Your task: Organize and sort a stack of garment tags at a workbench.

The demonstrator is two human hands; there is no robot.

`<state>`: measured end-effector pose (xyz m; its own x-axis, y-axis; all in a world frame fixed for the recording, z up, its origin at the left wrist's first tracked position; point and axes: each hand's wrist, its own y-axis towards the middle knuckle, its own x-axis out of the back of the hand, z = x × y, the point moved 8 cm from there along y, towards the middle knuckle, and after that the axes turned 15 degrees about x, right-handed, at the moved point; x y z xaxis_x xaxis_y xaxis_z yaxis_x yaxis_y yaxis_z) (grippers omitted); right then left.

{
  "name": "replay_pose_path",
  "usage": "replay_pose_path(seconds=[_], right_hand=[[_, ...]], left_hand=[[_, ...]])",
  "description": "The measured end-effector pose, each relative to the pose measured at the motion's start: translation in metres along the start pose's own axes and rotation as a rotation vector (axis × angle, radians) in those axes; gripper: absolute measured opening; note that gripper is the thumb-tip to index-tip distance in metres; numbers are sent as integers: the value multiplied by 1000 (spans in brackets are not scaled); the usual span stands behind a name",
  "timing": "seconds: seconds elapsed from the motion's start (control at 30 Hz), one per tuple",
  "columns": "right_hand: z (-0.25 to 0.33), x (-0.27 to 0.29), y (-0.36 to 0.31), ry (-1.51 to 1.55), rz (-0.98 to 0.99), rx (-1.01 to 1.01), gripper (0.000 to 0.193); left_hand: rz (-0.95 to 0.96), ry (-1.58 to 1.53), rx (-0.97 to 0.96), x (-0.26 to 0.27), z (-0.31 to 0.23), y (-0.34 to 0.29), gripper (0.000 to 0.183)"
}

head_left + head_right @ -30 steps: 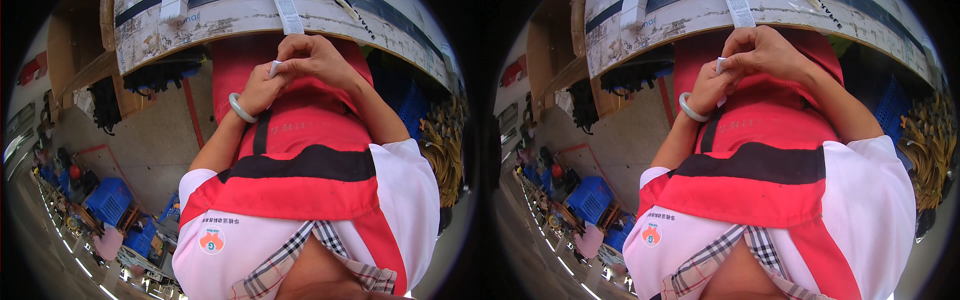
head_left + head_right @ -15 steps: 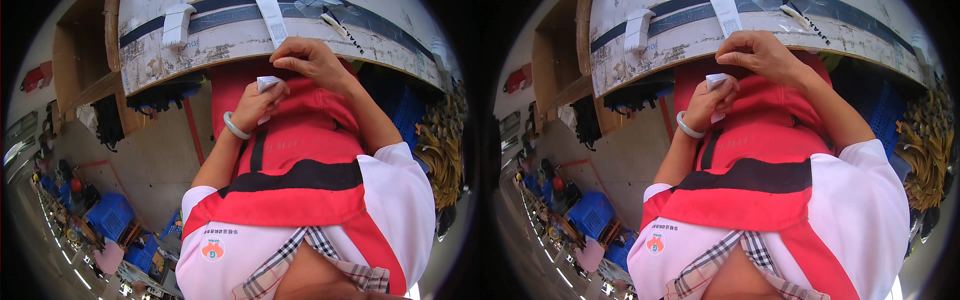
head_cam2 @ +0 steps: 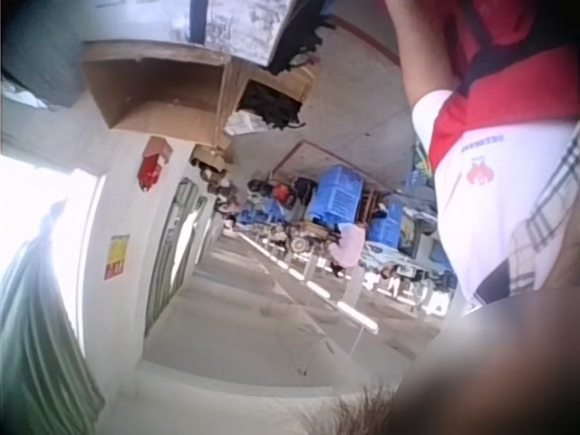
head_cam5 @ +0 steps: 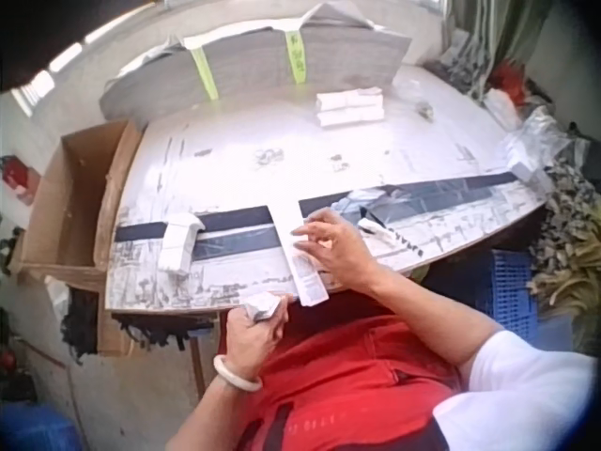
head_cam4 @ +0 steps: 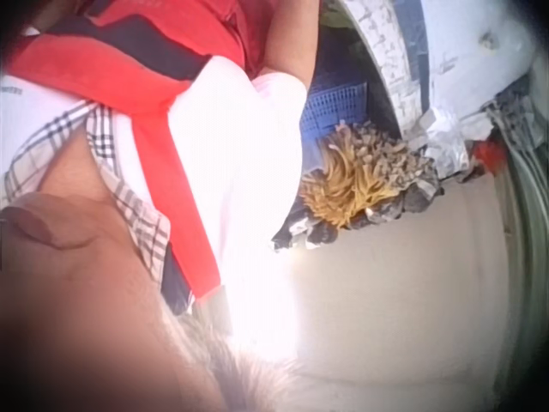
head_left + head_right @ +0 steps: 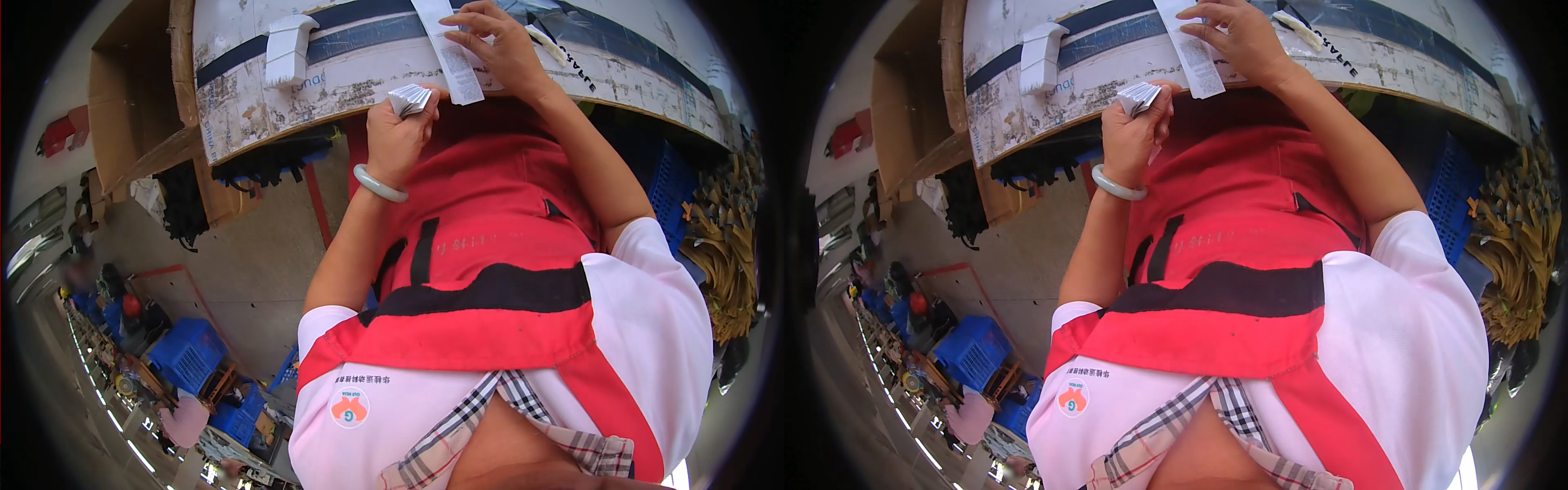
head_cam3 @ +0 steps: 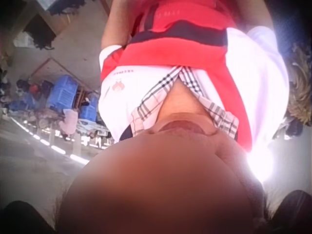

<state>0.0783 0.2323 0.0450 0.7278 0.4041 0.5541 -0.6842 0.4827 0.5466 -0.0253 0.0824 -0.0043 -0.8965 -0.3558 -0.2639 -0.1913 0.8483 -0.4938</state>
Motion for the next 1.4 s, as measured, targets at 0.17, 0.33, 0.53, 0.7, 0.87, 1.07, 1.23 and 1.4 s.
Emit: replay_pose_path(seconds=[0.17, 0.33, 0.53, 0.7, 0.87, 1.07, 1.23, 1.4], right_hand=[[-5, 20, 13, -232, 56, -58, 12], [-4, 6, 8, -364, 160, 53, 13], [-9, 15, -7, -355, 66, -18, 13], [12, 10, -31, -414, 117, 129, 11], [20, 0, -44, -390, 170, 105, 11], [15, 83, -31, -690, -90, 103, 20], [-33, 93, -53, -258, -297, 119, 22], [-10, 90, -37, -496, -230, -13, 15]], left_hand=[[-300, 554, -390, 19, -49, 43, 16], [-409, 1041, -434, -11, -81, 74, 20], [-389, 1014, -453, -20, -79, 74, 19], [-363, 1067, -423, -18, -62, 42, 21], [-330, 1109, -472, -32, -51, 23, 16], [-307, 845, -402, -6, -45, 28, 19], [-272, 764, -391, -8, -44, 28, 22], [-262, 638, -323, 12, -34, 29, 24]])
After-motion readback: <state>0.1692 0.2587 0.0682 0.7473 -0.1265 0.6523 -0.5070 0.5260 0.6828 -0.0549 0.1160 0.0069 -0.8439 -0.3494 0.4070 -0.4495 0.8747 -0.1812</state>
